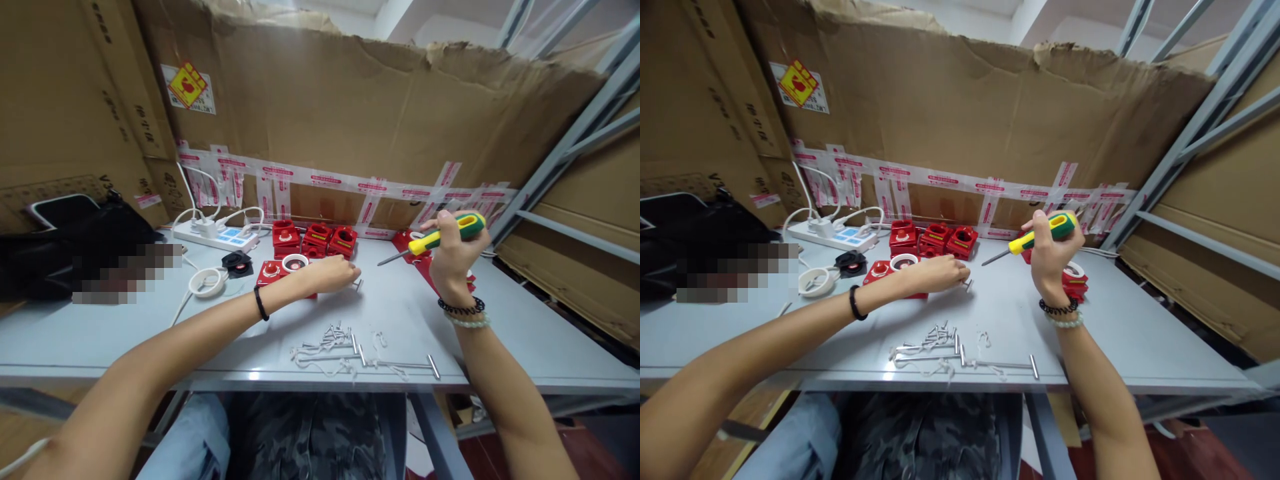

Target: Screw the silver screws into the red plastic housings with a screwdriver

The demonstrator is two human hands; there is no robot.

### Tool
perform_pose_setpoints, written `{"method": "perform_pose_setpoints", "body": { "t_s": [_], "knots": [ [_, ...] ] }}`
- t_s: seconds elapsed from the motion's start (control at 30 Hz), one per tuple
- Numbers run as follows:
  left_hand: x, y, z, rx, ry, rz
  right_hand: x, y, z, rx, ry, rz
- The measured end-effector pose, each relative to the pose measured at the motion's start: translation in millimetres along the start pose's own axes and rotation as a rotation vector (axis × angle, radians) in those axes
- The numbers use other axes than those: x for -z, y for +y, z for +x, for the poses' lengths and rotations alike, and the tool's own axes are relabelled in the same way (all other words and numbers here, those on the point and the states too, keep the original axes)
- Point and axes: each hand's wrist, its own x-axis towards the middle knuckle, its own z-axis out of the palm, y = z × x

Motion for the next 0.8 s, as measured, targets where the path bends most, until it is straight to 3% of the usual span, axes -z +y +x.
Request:
{"method": "perform_pose_setpoints", "body": {
  "t_s": [0.13,0.3,0.53,0.67,0.8],
  "knots": [
    [31.5,18,-6,0.015,0.121,-0.234,4,-1,11,0.043,0.117,0.02],
    [51.0,66,7,-0.046,0.09,-0.551,11,4,28,0.044,0.249,0.05],
    [31.7,107,36,-0.073,-0.051,-0.535,15,11,31,0.057,0.256,0.033],
    [18.1,113,35,-0.073,-0.092,-0.559,16,14,29,0.096,0.212,-0.023],
    [16.9,111,27,-0.058,-0.085,-0.547,15,17,27,0.158,0.194,-0.05]
  ]
}}
